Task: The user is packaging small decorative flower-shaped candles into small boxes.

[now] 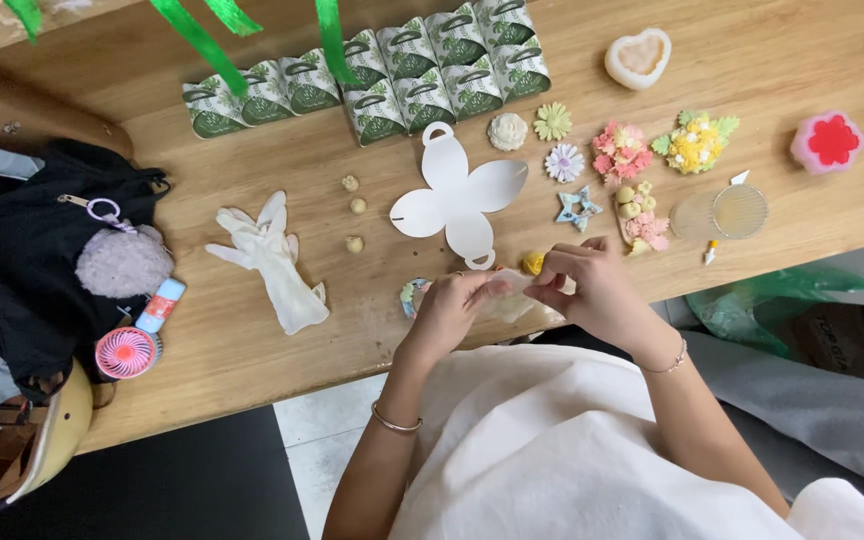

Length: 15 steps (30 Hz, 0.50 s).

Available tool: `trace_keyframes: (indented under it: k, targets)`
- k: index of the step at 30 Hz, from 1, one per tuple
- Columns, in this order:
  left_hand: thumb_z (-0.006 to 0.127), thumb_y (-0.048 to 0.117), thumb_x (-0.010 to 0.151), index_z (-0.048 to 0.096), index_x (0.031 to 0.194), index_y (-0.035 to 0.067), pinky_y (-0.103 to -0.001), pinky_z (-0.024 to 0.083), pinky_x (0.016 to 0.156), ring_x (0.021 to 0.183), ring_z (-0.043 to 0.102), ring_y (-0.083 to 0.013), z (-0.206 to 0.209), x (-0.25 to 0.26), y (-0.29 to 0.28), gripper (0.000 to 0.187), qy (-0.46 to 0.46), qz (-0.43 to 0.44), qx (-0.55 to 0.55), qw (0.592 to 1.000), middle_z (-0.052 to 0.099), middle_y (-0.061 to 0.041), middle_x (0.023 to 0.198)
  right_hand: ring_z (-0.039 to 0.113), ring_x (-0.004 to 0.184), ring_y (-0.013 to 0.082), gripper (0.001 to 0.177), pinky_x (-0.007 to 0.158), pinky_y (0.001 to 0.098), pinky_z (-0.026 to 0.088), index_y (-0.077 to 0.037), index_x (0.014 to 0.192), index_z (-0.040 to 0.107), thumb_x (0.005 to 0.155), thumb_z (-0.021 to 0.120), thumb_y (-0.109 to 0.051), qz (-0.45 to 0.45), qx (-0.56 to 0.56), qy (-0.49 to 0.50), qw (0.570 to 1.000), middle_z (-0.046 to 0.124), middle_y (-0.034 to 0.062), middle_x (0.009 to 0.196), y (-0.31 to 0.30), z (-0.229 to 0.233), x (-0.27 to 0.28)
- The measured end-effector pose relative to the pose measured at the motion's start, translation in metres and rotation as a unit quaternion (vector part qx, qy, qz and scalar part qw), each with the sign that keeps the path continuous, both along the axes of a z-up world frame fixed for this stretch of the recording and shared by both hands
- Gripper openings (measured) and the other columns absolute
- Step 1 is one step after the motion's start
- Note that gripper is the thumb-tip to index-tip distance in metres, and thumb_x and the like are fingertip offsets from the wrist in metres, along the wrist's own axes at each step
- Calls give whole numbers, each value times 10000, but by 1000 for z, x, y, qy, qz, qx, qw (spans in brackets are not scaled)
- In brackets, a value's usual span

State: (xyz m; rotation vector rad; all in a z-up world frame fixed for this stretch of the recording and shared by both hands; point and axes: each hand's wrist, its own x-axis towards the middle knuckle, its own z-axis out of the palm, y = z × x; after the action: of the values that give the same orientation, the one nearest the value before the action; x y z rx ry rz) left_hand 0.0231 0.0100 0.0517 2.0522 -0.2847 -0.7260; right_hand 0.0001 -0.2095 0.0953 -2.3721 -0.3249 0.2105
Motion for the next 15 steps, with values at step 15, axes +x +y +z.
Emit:
trace_keyframes:
  k: [15]
  targets:
    - [850, 352, 732, 675, 1227, 41, -436, 553, 792, 929, 746, -341, 10, 10, -7, 610, 16, 24, -19, 999, 760, -189, 991, 726, 818, 262, 182, 824, 410, 473, -68, 1039, 550, 919, 675, -126, 30, 9, 11, 999, 758, 65, 845, 1, -9, 13]
